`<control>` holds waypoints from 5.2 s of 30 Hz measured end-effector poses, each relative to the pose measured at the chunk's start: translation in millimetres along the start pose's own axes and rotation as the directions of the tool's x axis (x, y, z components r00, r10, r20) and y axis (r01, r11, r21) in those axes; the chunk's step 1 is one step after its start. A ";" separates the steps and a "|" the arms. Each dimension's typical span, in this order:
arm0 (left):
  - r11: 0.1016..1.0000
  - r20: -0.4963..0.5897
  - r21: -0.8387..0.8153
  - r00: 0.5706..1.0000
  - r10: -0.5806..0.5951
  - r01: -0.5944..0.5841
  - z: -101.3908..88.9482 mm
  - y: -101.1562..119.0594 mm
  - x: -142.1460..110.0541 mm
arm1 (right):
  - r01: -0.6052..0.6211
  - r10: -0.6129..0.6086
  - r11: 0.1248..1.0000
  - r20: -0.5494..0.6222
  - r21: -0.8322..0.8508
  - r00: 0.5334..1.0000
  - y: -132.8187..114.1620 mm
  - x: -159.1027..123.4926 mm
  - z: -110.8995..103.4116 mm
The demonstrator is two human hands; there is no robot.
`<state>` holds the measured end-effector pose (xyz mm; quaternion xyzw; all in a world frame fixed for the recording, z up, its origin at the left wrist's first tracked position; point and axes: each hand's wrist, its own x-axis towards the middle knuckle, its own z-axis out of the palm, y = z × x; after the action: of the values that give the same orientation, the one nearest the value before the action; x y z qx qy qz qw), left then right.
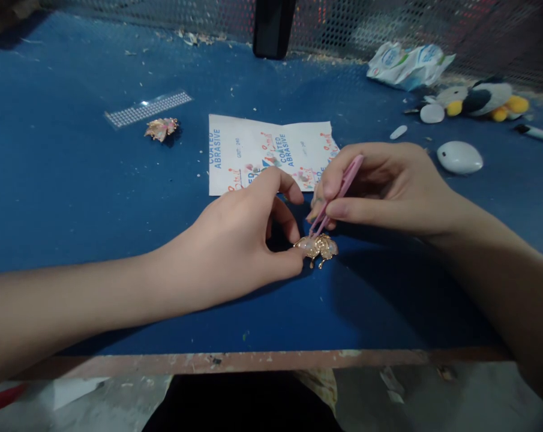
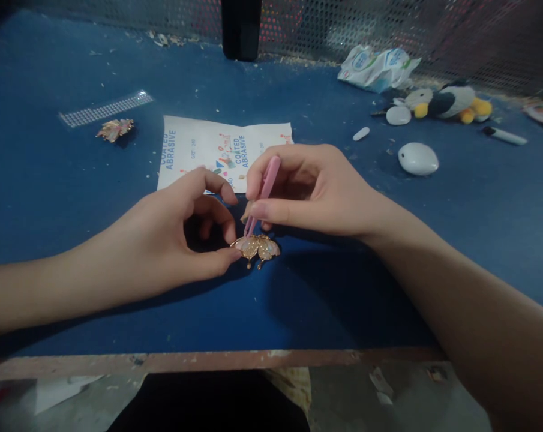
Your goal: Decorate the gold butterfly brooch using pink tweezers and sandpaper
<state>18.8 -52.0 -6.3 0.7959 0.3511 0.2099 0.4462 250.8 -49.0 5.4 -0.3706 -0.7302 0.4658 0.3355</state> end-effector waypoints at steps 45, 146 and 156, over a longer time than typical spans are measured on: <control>1.000 0.008 -0.006 1.000 -0.024 0.024 -0.4 1.7 -0.2 | 0.001 -0.003 0.999 0.041 0.047 0.999 0.3 0.0 -1.0; 1.000 0.015 0.018 1.000 -0.023 0.022 -1.7 0.9 -0.1 | 0.049 -0.075 0.980 0.130 0.194 0.989 7.2 0.1 -3.3; 1.000 0.017 0.017 1.000 -0.023 0.022 -2.4 2.0 0.5 | 0.069 -0.092 0.980 0.118 0.188 0.989 8.5 0.9 -3.8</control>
<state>18.3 -51.0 -3.3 0.7974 0.3579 0.1950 0.4450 255.5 -44.1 -1.1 -0.2782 -0.7183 0.5396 0.3398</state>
